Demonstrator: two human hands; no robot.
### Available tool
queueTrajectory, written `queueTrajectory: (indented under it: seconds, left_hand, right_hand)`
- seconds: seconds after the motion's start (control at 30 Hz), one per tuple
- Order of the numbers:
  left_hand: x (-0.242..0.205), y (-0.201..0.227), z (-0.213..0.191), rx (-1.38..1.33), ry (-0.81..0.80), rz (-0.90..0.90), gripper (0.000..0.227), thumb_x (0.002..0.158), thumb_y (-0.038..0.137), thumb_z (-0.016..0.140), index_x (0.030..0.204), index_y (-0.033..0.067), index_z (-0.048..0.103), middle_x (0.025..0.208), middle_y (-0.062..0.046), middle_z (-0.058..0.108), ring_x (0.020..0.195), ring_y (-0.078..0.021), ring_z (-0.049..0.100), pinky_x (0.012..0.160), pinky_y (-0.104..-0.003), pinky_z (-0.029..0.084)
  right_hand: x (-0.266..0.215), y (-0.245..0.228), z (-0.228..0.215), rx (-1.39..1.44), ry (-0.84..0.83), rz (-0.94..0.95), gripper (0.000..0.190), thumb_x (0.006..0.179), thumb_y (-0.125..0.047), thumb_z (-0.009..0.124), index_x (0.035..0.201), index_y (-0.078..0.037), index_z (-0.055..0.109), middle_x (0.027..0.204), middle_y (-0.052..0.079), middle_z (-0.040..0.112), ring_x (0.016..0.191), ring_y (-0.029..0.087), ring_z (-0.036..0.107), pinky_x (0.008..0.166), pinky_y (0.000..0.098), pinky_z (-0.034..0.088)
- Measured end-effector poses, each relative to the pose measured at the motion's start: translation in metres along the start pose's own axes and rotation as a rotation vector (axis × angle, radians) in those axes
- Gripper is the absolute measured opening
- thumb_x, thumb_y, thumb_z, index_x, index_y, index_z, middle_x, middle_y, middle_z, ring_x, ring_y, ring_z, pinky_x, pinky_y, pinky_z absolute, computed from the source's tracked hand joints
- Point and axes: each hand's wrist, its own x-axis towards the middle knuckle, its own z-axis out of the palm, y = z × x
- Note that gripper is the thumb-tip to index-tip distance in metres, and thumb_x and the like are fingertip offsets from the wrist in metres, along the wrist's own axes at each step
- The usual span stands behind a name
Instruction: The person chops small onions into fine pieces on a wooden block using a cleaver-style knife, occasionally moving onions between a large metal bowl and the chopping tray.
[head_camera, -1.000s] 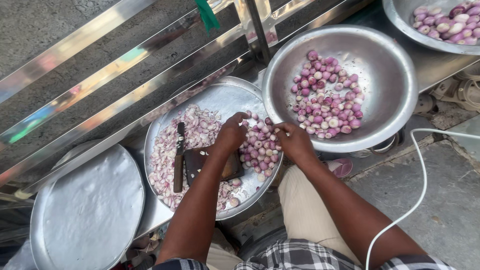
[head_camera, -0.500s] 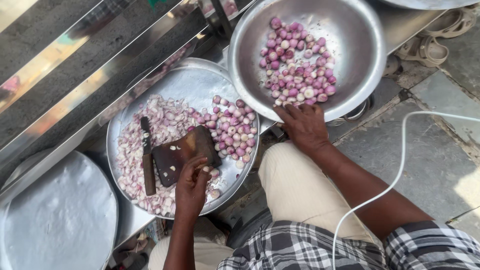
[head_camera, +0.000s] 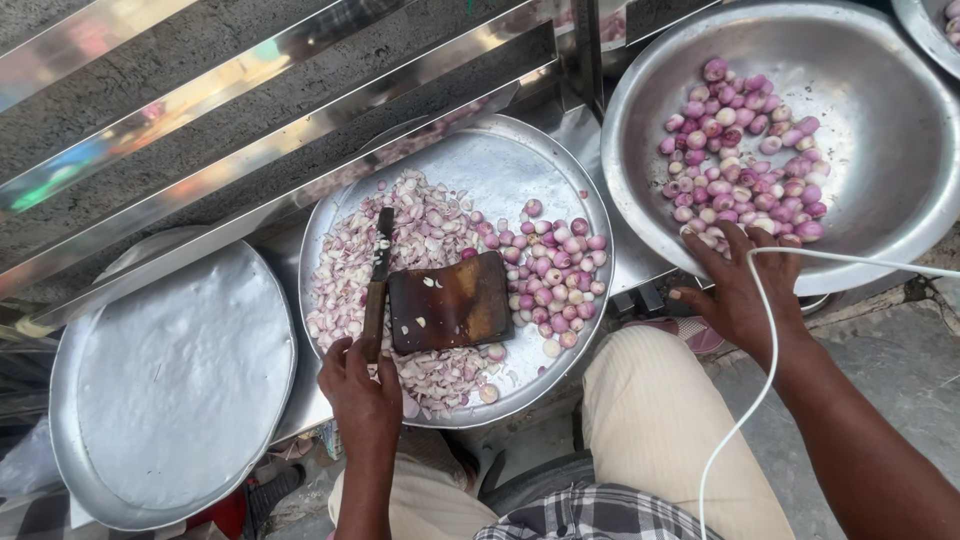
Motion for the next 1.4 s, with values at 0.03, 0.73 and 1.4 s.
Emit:
queueTrajectory:
  seconds: [0.03,0.73,1.4]
  left_hand:
    - [0.008,-0.004,0.001,0.054,-0.055,-0.018,0.033,0.090,0.014,0.070,0.120,0.0035,0.065,0.127,-0.024,0.059,0.119,-0.0425,0.053,0.099,-0.054,0.047]
    - [0.053,-0.021,0.005,-0.091,-0.422,-0.621,0.042,0.103,0.040,0.053,0.122,0.0029,0.061,0.080,-0.018,0.073,0.068,-0.0302,0.073,0.063,-0.047,0.055]
    - [-0.035,-0.045,0.029,-0.548,-0.208,-0.731,0.035,0.100,0.028,0.058,0.118,-0.0017,0.062,0.066,-0.008,0.066,0.058,-0.0144,0.065,0.054,-0.029,0.052]
  right_hand:
    - [0.003,-0.003,-0.005,0.071,0.015,0.001,0.069,0.075,-0.054,0.069,0.137,-0.025,0.064,0.142,0.016,0.058,0.130,0.038,0.050,0.105,0.0544,0.036]
    - [0.168,-0.153,0.051,0.821,-0.335,-0.247,0.024,0.093,-0.008,0.064,0.114,-0.008,0.075,0.113,0.010,0.075,0.108,0.031,0.068,0.098,0.0446,0.052]
    - [0.236,-0.152,0.048,0.379,-0.767,-0.650,0.023,0.092,-0.023,0.069,0.114,-0.023,0.073,0.118,-0.002,0.062,0.115,0.022,0.057,0.101,0.0393,0.048]
